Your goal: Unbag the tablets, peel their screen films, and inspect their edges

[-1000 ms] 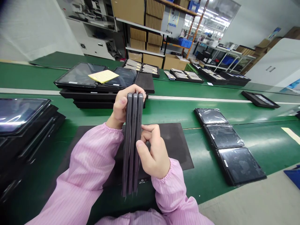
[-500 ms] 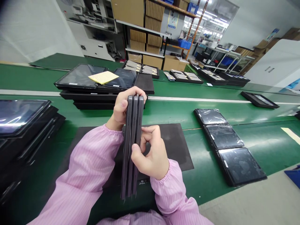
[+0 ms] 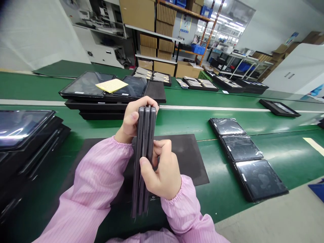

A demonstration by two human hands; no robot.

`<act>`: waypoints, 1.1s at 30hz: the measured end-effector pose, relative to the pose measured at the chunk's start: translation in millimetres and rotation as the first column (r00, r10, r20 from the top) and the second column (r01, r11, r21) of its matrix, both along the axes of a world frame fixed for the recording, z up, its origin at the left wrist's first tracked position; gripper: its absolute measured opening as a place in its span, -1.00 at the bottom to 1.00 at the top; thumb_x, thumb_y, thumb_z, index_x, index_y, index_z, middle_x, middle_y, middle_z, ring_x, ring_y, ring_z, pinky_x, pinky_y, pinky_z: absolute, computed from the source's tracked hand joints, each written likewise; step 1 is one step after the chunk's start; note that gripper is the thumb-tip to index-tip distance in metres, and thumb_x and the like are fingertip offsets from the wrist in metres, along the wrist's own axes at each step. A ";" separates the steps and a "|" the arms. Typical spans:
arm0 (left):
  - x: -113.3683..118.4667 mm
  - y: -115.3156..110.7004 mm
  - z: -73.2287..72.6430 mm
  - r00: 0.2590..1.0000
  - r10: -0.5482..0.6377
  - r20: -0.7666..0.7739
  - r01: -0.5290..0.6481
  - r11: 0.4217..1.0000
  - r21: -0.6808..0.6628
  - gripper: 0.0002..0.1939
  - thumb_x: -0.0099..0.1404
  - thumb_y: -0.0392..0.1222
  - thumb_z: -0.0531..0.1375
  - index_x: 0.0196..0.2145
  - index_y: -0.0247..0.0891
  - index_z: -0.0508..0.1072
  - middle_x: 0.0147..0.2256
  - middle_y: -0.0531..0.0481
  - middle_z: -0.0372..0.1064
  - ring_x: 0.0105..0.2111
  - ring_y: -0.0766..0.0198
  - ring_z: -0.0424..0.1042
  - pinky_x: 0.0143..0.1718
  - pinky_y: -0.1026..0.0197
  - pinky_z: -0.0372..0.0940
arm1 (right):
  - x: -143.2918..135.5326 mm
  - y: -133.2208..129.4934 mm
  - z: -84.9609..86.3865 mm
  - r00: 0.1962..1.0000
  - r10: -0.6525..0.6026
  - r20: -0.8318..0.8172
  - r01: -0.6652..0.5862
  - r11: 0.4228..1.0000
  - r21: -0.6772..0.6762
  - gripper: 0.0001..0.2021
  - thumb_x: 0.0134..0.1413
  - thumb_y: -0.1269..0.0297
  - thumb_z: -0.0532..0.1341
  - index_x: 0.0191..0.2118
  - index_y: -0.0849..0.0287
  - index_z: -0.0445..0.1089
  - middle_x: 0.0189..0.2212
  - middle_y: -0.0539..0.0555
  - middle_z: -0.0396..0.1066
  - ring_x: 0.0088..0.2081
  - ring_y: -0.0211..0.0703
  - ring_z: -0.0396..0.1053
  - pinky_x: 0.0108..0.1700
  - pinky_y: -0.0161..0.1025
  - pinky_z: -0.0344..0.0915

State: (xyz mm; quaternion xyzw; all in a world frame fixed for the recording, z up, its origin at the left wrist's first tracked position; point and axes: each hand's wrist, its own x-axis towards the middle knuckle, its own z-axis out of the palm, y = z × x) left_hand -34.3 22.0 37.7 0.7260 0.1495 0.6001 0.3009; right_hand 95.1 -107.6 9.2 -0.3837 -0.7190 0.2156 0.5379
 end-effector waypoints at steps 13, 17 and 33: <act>0.7 -5.0 3.2 1.000 -0.021 -0.018 0.021 1.000 -0.011 -0.34 0.27 0.52 0.04 -0.37 -0.20 0.39 -0.50 0.04 0.28 -0.47 0.20 0.25 -0.38 0.10 0.16 | -2.3 -0.7 -0.6 0.998 -0.054 -0.039 0.055 0.999 0.001 -0.77 0.21 0.36 0.15 -0.09 -0.01 0.08 -0.58 -0.26 0.10 -0.63 -0.30 0.21 -0.49 -0.36 0.21; 1.0 -7.4 4.6 0.999 -0.031 -0.025 0.031 1.000 0.001 -0.33 0.28 0.52 0.04 -0.37 -0.21 0.39 -0.48 0.03 0.31 -0.45 0.17 0.29 -0.36 0.09 0.17 | -5.3 -2.6 0.5 0.995 -0.077 -0.069 0.076 0.997 -0.015 -0.73 0.16 0.35 0.19 -0.13 -0.02 0.07 -0.60 -0.28 0.08 -0.65 -0.32 0.19 -0.53 -0.38 0.17; -8.6 28.5 -17.8 0.992 0.081 0.095 -0.069 0.991 -0.119 -0.34 0.25 0.54 0.02 -0.37 -0.17 0.42 -0.48 0.02 0.32 -0.46 0.16 0.25 -0.37 0.09 0.16 | -4.6 23.9 -15.8 0.976 0.109 -0.188 -0.128 0.987 -0.095 -0.81 0.49 0.27 0.02 0.12 0.03 0.20 -0.43 -0.11 0.27 -0.48 -0.24 0.31 -0.39 -0.26 0.34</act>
